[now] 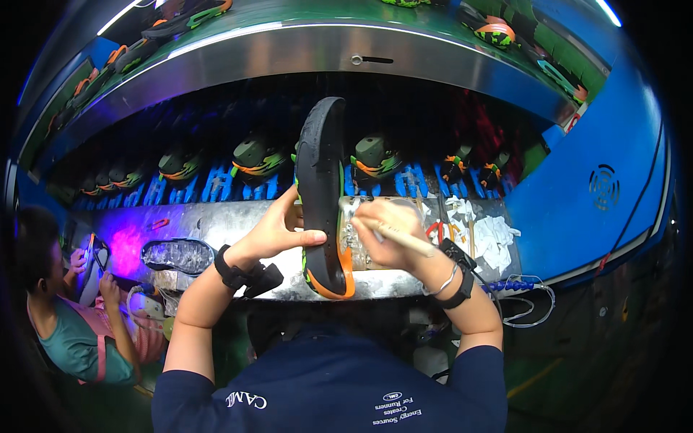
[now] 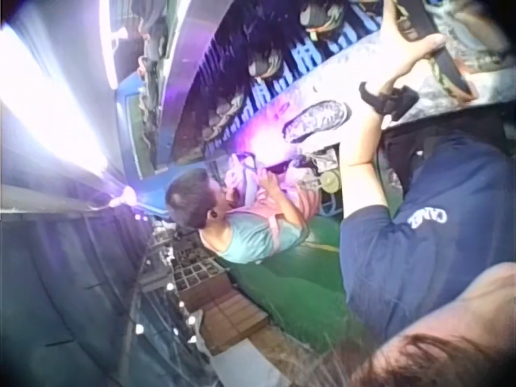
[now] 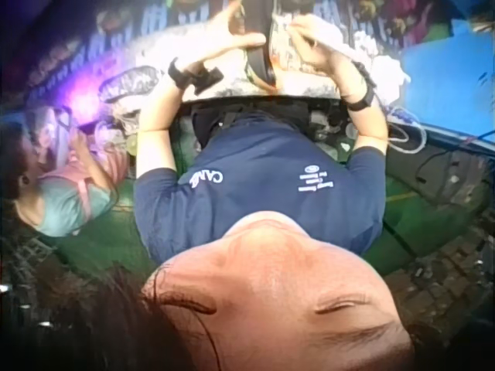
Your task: The person is applying glue to the edges of shoe soles using a brush and placing them on a conveyor belt.
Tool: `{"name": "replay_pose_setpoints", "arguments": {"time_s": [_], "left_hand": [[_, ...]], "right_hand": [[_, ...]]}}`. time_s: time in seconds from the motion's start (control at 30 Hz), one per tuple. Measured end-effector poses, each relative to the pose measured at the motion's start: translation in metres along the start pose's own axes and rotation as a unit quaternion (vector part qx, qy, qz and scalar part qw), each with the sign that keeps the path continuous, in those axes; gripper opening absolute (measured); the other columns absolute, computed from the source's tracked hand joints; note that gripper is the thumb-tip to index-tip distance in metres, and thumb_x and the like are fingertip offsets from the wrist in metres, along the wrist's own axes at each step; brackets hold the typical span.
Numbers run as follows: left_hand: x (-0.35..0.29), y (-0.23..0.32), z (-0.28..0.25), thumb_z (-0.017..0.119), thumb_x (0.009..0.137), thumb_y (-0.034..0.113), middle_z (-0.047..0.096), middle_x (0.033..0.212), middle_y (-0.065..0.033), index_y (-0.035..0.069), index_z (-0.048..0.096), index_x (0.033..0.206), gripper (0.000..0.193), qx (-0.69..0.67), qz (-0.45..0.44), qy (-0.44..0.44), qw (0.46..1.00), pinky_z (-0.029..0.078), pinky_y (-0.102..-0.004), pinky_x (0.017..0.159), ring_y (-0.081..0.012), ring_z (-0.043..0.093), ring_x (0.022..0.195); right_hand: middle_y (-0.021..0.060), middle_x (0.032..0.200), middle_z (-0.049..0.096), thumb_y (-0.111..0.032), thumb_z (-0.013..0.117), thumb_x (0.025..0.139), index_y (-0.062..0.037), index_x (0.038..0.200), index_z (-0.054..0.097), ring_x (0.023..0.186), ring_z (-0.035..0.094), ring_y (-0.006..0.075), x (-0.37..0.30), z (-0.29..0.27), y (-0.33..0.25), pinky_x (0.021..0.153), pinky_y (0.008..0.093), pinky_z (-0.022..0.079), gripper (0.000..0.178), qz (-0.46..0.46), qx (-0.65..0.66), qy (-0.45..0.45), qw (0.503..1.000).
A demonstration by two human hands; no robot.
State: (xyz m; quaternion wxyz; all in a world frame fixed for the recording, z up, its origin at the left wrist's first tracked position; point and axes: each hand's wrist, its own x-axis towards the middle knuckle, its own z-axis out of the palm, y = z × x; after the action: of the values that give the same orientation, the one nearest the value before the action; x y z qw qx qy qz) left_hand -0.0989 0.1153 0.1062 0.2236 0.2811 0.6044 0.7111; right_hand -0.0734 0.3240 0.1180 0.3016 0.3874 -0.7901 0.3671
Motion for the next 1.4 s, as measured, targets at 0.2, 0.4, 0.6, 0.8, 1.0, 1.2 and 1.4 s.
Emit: {"name": "replay_pose_setpoints", "arguments": {"time_s": [0.2,0.4,0.6,0.8,1.0,1.2,1.4], "left_hand": [[0.009,0.003,-0.004,0.068,0.071,0.016,0.054,0.1,-0.0133,0.001,0.022,0.125,0.073,0.032,-0.009,0.051,0.998,0.047,-0.0272,0.07,-0.0161,0.055,0.087],[0.027,0.105,0.021,0.051,0.073,0.028,0.054,0.107,-0.0135,-0.005,0.044,0.115,0.053,-0.089,-0.064,-0.019,0.994,0.04,-0.0317,0.087,-0.0191,0.053,0.098],[0.237,0.224,-0.01,0.045,0.083,0.028,0.045,0.113,-0.0213,0.0,0.031,0.122,0.05,-0.161,-0.044,-0.152,0.974,0.048,-0.0372,0.077,-0.0285,0.052,0.092],[0.262,0.225,-0.026,0.054,0.08,0.038,0.036,0.115,-0.0369,-0.009,0.011,0.127,0.079,0.18,-0.062,0.088,0.978,0.047,-0.0417,0.079,-0.041,0.048,0.1],[0.177,0.228,-0.09,0.057,0.078,0.028,0.059,0.089,-0.0158,-0.003,0.049,0.106,0.043,0.368,-0.004,0.224,0.902,0.049,-0.0295,0.065,-0.019,0.06,0.077],[0.127,0.255,-0.206,0.067,0.061,0.021,0.06,0.073,-0.0203,-0.008,0.059,0.081,0.036,0.752,-0.013,0.358,0.554,0.047,-0.0324,0.065,-0.0275,0.061,0.071],[0.095,0.269,-0.302,0.068,0.059,0.023,0.06,0.083,-0.0217,-0.005,0.062,0.08,0.036,0.746,-0.094,0.415,0.513,0.046,-0.0332,0.074,-0.0308,0.059,0.084]], "right_hand": [[0.0072,0.064,0.056,0.004,0.059,0.069,0.0012,0.073,0.056,0.052,0.052,0.0118,-0.03,-0.052,-0.034,0.045,0.022,0.039,0.006,0.158,0.139,0.016,0.978],[0.0031,0.057,0.047,-0.006,0.053,0.078,0.0003,0.086,0.05,0.044,0.04,0.0047,-0.096,-0.132,-0.034,0.038,0.0157,0.03,0.011,0.245,0.166,0.441,0.847],[0.0029,0.058,0.047,-0.006,0.053,0.078,0.0007,0.086,0.051,0.043,0.039,0.0048,-0.12,-0.149,-0.049,0.037,0.0152,0.029,0.01,0.248,0.137,0.464,0.839],[0.0032,0.059,0.046,-0.007,0.055,0.078,0.0007,0.085,0.051,0.043,0.039,0.0048,-0.139,-0.146,-0.045,0.038,0.0154,0.03,0.011,0.282,0.133,0.479,0.821],[0.0032,0.057,0.046,-0.006,0.054,0.078,0.0006,0.085,0.05,0.042,0.037,0.0047,-0.14,-0.138,-0.018,0.038,0.0163,0.028,0.01,0.329,0.18,0.468,0.8],[0.0014,0.056,0.042,-0.01,0.053,0.079,-0.0013,0.083,0.048,0.039,0.032,0.0039,-0.156,-0.142,-0.002,0.034,0.0162,0.024,0.01,0.361,0.144,0.486,0.783],[-0.0018,0.057,0.039,-0.016,0.051,0.083,-0.0032,0.088,0.047,0.044,0.033,0.0015,-0.138,-0.132,0.007,0.034,0.0139,0.023,0.014,0.376,0.112,0.437,0.809]]}}
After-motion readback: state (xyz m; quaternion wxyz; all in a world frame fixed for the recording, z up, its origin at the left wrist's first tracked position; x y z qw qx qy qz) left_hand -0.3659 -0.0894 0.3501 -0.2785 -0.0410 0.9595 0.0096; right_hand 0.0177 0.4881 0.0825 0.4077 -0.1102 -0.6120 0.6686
